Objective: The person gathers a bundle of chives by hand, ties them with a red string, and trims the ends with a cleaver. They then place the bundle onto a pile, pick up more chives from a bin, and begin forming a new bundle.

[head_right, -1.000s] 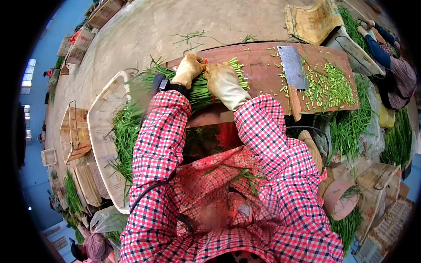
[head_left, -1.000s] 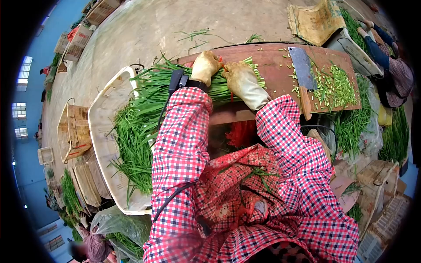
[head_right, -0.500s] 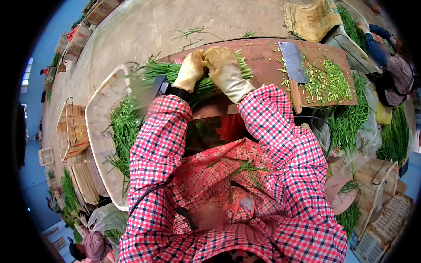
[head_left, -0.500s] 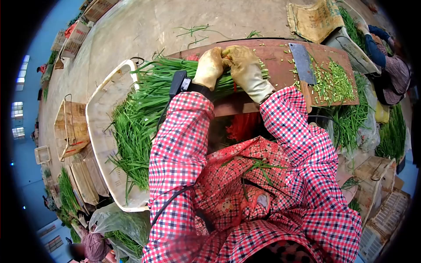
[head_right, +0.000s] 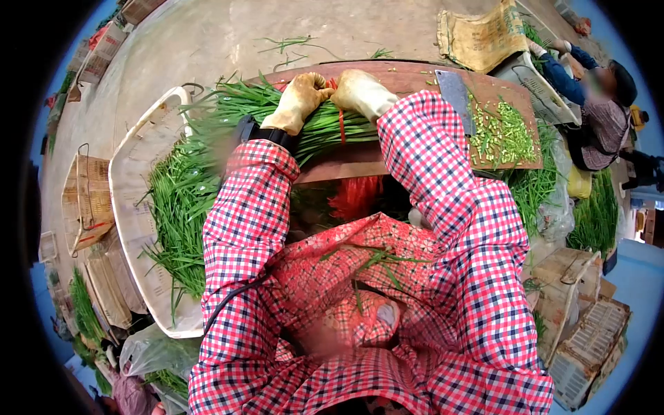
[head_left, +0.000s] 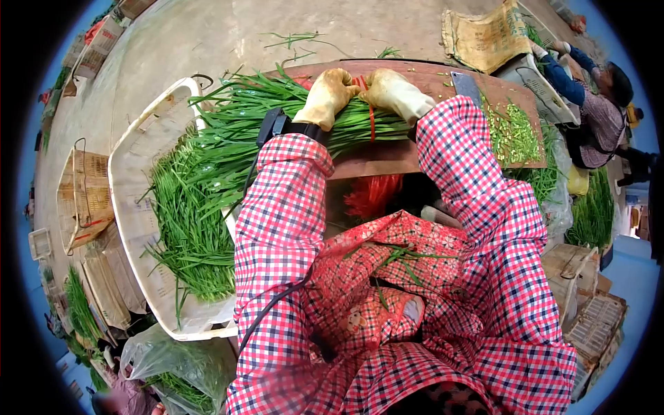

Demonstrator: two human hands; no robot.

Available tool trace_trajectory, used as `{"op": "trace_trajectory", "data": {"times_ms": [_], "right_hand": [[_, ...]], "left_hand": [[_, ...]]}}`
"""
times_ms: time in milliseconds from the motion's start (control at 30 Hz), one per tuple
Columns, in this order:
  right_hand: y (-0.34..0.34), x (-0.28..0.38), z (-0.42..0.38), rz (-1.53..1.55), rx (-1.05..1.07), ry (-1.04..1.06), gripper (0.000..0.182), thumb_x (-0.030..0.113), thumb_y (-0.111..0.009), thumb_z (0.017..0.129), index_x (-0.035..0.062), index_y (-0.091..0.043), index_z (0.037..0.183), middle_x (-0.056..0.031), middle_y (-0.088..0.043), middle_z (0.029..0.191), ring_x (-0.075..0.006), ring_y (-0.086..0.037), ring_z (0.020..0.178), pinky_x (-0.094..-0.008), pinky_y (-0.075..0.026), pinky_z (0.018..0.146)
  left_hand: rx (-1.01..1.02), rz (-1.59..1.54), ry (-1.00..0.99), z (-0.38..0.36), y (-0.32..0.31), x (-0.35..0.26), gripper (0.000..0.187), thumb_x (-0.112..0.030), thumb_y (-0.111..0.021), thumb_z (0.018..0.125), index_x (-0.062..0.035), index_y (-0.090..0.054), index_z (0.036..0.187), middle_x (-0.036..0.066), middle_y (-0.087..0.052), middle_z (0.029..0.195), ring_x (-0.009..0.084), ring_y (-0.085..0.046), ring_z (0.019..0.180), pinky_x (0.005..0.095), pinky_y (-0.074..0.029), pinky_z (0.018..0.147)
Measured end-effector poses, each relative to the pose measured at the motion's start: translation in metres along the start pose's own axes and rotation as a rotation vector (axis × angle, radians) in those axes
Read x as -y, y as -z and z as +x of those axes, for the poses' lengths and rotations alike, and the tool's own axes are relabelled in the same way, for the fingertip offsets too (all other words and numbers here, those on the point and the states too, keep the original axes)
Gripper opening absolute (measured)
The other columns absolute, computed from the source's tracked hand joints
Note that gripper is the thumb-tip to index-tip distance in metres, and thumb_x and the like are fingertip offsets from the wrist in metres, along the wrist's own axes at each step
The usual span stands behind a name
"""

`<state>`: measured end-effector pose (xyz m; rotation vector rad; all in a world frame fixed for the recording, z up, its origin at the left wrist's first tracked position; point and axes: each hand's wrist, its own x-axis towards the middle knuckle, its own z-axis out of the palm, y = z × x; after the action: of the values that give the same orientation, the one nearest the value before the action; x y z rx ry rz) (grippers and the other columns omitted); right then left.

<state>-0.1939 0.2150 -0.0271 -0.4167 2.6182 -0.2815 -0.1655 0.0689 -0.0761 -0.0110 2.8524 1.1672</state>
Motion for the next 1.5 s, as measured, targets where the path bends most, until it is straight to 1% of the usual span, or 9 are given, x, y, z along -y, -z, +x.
{"op": "trace_trajectory", "data": {"times_ms": [233, 333, 433, 733, 867, 967, 1067, 1300, 1500], "right_hand": [[0.021, 0.003, 0.008, -0.274, 0.221, 0.175, 0.038, 0.033, -0.065, 0.078, 0.0073, -0.07, 0.104, -0.0203, -0.066, 0.106, -0.0361, -0.064, 0.098, -0.0428, -0.051, 0.083], [0.019, 0.007, 0.015, -0.336, 0.206, 0.116, 0.035, 0.035, -0.071, 0.077, 0.0054, -0.07, 0.096, -0.015, -0.07, 0.09, -0.0297, -0.065, 0.079, -0.0406, -0.05, 0.072], [0.027, 0.015, 0.013, -0.402, 0.263, 0.213, 0.035, 0.031, -0.07, 0.076, 0.0013, -0.07, 0.093, -0.0179, -0.069, 0.089, -0.031, -0.065, 0.078, -0.041, -0.05, 0.07], [0.018, -0.012, 0.04, -0.635, 0.316, 0.641, 0.027, 0.025, -0.063, 0.078, -0.0018, -0.064, 0.081, -0.0206, -0.061, 0.076, -0.0363, -0.056, 0.068, -0.0425, -0.046, 0.064], [0.023, 0.0, 0.028, -0.615, 0.352, 0.431, 0.024, 0.023, -0.064, 0.077, -0.0014, -0.064, 0.08, -0.0193, -0.061, 0.074, -0.0358, -0.055, 0.066, -0.0429, -0.046, 0.063], [0.018, -0.017, 0.045, -0.751, 0.327, 0.697, 0.023, 0.022, -0.064, 0.078, -0.001, -0.064, 0.08, -0.0191, -0.061, 0.074, -0.0353, -0.055, 0.065, -0.0427, -0.046, 0.062], [0.016, -0.012, 0.045, -0.847, 0.362, 0.602, 0.031, 0.037, -0.06, 0.089, 0.0083, -0.07, 0.097, -0.0142, -0.067, 0.086, -0.0312, -0.063, 0.077, -0.0399, -0.051, 0.072], [0.023, 0.0, 0.028, -0.542, 0.318, 0.317, 0.027, 0.026, -0.065, 0.077, 0.0001, -0.067, 0.083, -0.0189, -0.065, 0.078, -0.0334, -0.06, 0.068, -0.0419, -0.048, 0.063], [0.029, 0.011, 0.015, -0.503, 0.266, 0.256, 0.03, 0.024, -0.068, 0.073, -0.0012, -0.069, 0.091, -0.02, -0.067, 0.081, -0.0315, -0.063, 0.07, -0.0416, -0.048, 0.063]], "left_hand": [[-0.013, -0.159, 0.025, 0.004, -0.007, 0.0, 0.049, -0.022, -0.077, 0.075, -0.0058, -0.063, 0.12, 0.022, -0.066, 0.108, 0.0332, -0.063, 0.104, 0.0392, -0.05, 0.089], [0.007, -0.112, -0.001, 0.004, -0.009, -0.001, 0.062, -0.022, -0.076, 0.076, -0.009, -0.055, 0.132, 0.023, -0.064, 0.113, 0.0336, -0.061, 0.109, 0.0391, -0.049, 0.093], [-0.086, -0.041, -0.033, 0.0, -0.015, -0.001, 0.063, -0.026, -0.074, 0.079, -0.0083, -0.051, 0.135, 0.02, -0.07, 0.096, 0.0329, -0.066, 0.096, 0.0383, -0.052, 0.085], [-0.188, -0.035, -0.143, -0.021, -0.014, -0.01, 0.06, -0.019, -0.069, 0.084, -0.0076, -0.047, 0.138, 0.023, -0.067, 0.095, 0.0358, -0.066, 0.089, 0.0425, -0.051, 0.079], [-0.248, 0.018, -0.23, -0.025, -0.019, -0.009, 0.059, -0.015, -0.066, 0.084, -0.0081, -0.046, 0.139, 0.023, -0.067, 0.09, 0.0376, -0.065, 0.084, 0.044, -0.051, 0.075], [-0.189, 0.026, -0.257, -0.024, -0.017, -0.007, 0.057, -0.016, -0.065, 0.085, -0.0068, -0.046, 0.138, 0.023, -0.067, 0.089, 0.0385, -0.064, 0.083, 0.0443, -0.05, 0.074], [-0.135, 0.046, -0.255, -0.022, -0.016, -0.007, 0.055, -0.018, -0.063, 0.086, -0.005, -0.046, 0.137, 0.024, -0.066, 0.09, 0.0393, -0.064, 0.083, 0.0445, -0.05, 0.075], [-0.121, -0.068, -0.209, -0.025, -0.014, -0.005, 0.041, -0.022, -0.059, 0.088, -0.0025, -0.057, 0.125, 0.025, -0.066, 0.097, 0.0395, -0.063, 0.095, 0.0441, -0.049, 0.083], [0.015, -0.226, 0.033, -0.029, 0.009, -0.024, 0.035, -0.034, -0.056, 0.091, -0.0046, -0.068, 0.105, 0.02, -0.067, 0.105, 0.035, -0.062, 0.104, 0.0416, -0.048, 0.088]]}}
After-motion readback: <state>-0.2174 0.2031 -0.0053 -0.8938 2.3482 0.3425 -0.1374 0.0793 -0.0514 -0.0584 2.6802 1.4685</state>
